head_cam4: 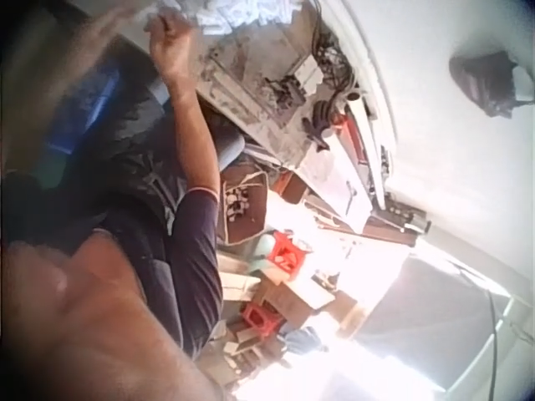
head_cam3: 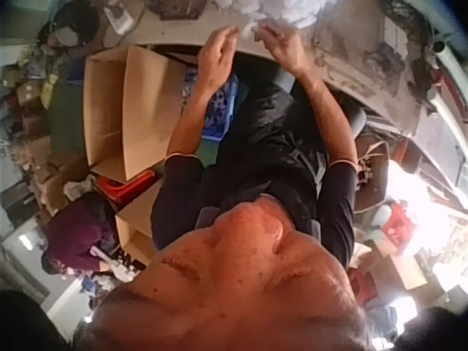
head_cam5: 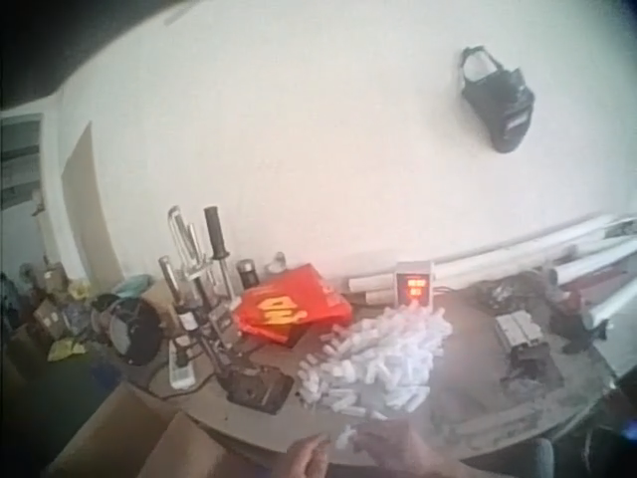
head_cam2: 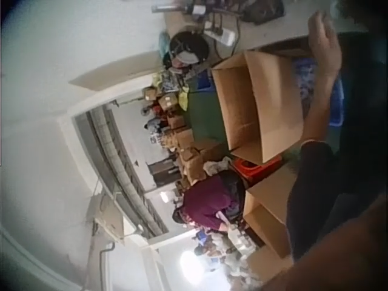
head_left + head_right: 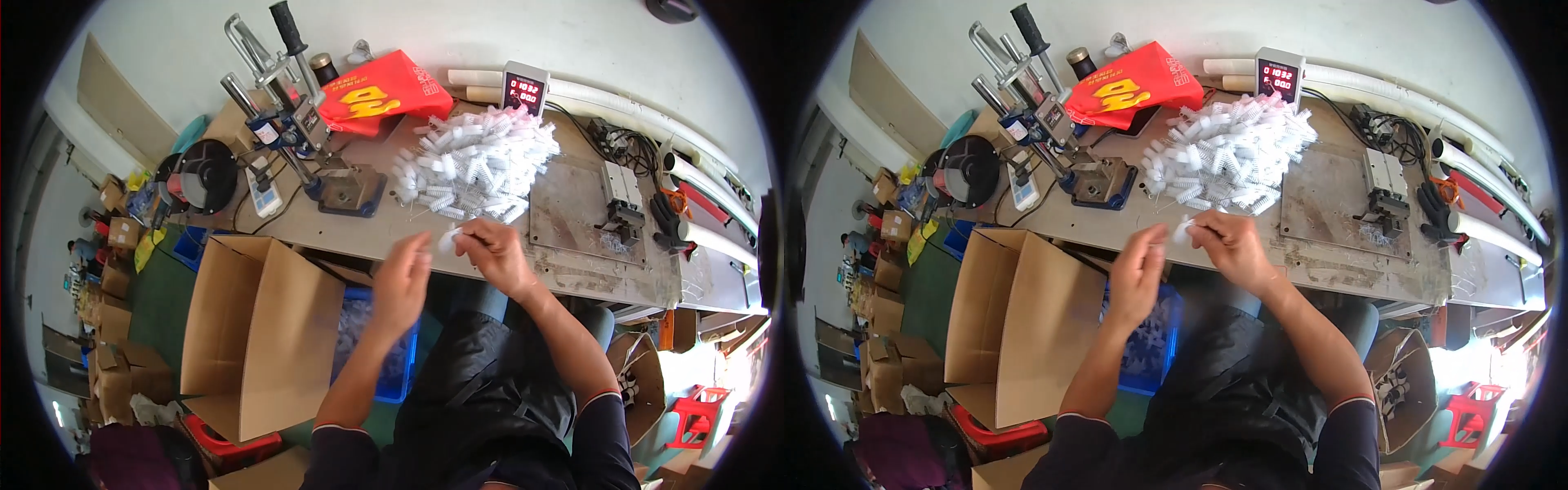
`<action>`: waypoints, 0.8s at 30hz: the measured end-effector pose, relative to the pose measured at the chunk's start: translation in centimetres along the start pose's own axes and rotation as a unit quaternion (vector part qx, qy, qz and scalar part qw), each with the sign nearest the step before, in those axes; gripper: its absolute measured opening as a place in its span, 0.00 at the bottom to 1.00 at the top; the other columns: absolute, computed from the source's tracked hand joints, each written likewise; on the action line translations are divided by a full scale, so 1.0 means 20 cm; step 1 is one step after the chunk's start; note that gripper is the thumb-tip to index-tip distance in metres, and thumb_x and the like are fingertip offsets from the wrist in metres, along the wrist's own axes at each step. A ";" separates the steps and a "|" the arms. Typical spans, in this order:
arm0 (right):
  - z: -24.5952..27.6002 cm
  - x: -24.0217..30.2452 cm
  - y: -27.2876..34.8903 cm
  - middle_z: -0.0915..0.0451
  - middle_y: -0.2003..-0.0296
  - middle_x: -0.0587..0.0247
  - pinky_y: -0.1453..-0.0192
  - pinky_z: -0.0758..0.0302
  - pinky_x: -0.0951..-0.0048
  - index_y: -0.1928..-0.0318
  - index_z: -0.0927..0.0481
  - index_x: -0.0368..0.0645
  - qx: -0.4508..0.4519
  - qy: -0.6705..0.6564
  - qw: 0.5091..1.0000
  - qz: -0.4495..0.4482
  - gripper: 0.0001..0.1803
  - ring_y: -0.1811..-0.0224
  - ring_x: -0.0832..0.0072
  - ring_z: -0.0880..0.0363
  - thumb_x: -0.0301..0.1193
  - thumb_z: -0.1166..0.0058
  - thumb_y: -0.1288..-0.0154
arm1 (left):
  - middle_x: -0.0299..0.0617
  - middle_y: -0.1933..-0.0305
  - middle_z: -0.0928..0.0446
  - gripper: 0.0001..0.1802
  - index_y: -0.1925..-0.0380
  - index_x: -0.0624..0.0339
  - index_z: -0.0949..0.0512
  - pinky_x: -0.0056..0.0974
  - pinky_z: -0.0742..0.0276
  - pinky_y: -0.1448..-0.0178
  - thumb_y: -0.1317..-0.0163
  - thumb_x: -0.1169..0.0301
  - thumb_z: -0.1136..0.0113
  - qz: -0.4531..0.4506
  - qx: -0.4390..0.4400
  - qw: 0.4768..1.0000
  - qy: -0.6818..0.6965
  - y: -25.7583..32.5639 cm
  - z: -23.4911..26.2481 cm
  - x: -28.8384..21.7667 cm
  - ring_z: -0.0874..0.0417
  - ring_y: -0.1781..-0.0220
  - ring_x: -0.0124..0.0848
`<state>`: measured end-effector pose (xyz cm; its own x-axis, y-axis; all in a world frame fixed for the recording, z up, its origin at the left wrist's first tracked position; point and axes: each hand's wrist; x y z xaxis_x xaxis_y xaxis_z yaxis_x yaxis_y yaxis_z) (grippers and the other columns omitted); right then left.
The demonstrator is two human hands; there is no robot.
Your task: The person is assembling components of hygiene products using a small manual press and sorting finished parts into boxes.
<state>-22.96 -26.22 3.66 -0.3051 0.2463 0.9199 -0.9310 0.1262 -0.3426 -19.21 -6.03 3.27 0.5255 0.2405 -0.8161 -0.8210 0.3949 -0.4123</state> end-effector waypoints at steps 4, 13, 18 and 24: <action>-0.11 -0.08 -0.04 0.16 0.71 0.63 0.65 0.23 0.73 0.55 0.15 0.33 0.007 -0.031 0.999 0.006 0.06 0.70 0.79 0.20 0.24 0.40 0.26 | 0.46 0.58 0.15 0.17 0.39 0.63 0.22 0.37 0.19 0.55 0.22 0.67 0.44 0.095 0.020 0.993 0.072 -0.04 -0.10 0.05 0.14 0.62 0.35; -0.17 -0.04 -0.48 0.16 0.72 0.55 0.64 0.22 0.67 0.44 0.18 0.39 0.032 0.175 0.984 0.033 0.17 0.72 0.72 0.19 0.28 0.36 0.31 | 0.36 0.69 0.20 0.12 0.48 0.65 0.18 0.29 0.23 0.70 0.23 0.70 0.45 0.226 -0.092 0.966 0.085 -0.17 0.22 0.47 0.22 0.76 0.20; -0.18 0.20 -0.96 0.15 0.70 0.54 0.62 0.21 0.67 0.47 0.17 0.39 -0.019 0.155 0.981 0.117 0.14 0.70 0.73 0.17 0.33 0.40 0.27 | 0.36 0.69 0.20 0.11 0.53 0.65 0.18 0.30 0.29 0.77 0.23 0.70 0.44 0.243 -0.159 0.955 0.065 -0.38 0.38 0.61 0.24 0.79 0.20; -0.35 0.53 -1.36 0.14 0.62 0.50 0.55 0.20 0.64 0.44 0.19 0.32 -0.084 0.191 0.944 0.254 0.20 0.62 0.62 0.15 0.37 0.45 0.25 | 0.36 0.69 0.18 0.12 0.50 0.65 0.16 0.32 0.32 0.77 0.24 0.69 0.42 0.127 -0.178 0.976 -0.016 -0.57 0.41 0.82 0.26 0.81 0.21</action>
<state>0.54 -20.39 21.48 -0.5789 0.6413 0.5036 -0.6298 0.0406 -0.7757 0.63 0.63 -2.18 0.2975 0.3211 -0.8991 -0.9478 -0.0134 -0.3184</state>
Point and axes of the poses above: each hand's wrist, its own y-axis away from the middle knuckle, its own z-axis out of the back of the hand, x = y × z
